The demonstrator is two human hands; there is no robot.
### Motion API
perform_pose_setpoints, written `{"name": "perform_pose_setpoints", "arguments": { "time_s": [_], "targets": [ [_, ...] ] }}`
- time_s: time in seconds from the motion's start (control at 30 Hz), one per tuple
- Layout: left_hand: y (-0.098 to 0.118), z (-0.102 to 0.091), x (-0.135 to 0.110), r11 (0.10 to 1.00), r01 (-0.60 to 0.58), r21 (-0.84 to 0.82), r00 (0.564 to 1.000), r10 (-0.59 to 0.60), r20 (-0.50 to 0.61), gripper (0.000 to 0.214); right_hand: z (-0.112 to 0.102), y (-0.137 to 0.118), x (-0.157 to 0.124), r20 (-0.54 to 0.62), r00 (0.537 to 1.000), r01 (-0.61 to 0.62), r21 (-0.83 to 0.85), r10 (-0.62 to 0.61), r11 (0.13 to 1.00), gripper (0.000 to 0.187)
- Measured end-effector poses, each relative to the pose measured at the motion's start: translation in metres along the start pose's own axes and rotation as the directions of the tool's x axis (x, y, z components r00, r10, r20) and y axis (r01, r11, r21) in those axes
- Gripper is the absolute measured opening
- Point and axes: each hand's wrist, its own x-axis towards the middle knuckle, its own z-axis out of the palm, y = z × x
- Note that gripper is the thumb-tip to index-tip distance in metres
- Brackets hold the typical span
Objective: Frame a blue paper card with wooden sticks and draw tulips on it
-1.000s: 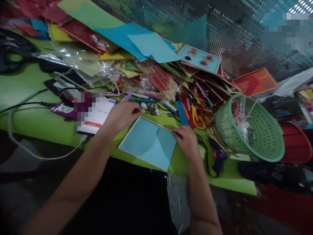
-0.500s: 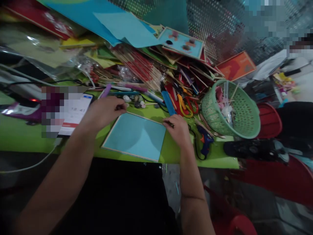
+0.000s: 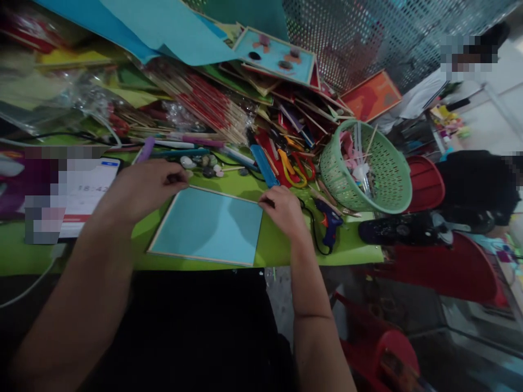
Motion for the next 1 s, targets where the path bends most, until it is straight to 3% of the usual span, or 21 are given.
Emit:
{"name": "perform_pose_setpoints", "arguments": {
  "time_s": [0.23, 0.43, 0.67, 0.73, 0.8, 0.9, 1.0],
  "targets": [
    [-0.007, 0.008, 0.003, 0.998, -0.007, -0.067, 0.999, 0.004, -0.041, 0.010, 0.005, 0.004, 0.000, -0.002, 0.999, 0.046, -0.101, -0.046, 0.994, 0.011],
    [-0.001, 0.009, -0.009, 0.993, 0.051, -0.108, 0.996, -0.059, -0.068, 0.009, 0.014, 0.016, 0.000, -0.135, 0.990, 0.012, -0.252, -0.047, 0.968, 0.015],
    [0.007, 0.021, -0.044, 0.984, 0.062, -0.168, 0.975, -0.096, -0.202, 0.023, 0.008, 0.013, 0.001, -0.319, 0.947, -0.087, -0.136, 0.039, 0.987, 0.014],
    [0.007, 0.028, -0.059, 0.978, -0.001, -0.211, 0.958, -0.059, -0.279, 0.023, -0.002, 0.010, -0.006, -0.428, 0.901, -0.123, -0.096, 0.070, 0.988, 0.013],
    [0.006, 0.035, -0.074, 0.970, -0.080, -0.228, 0.949, 0.004, -0.314, 0.025, -0.014, 0.012, -0.024, -0.558, 0.823, -0.173, -0.063, 0.109, 0.983, 0.013],
    [0.002, 0.043, -0.093, 0.960, -0.135, -0.244, 0.955, 0.060, -0.290, 0.031, -0.029, 0.026, -0.066, -0.698, 0.688, -0.296, -0.020, 0.198, 0.955, 0.014],
    [-0.004, 0.048, -0.102, 0.946, -0.189, -0.264, 0.960, 0.122, -0.250, 0.037, -0.036, 0.047, -0.113, -0.749, 0.572, -0.464, 0.042, 0.336, 0.885, 0.024]
  ]
}}
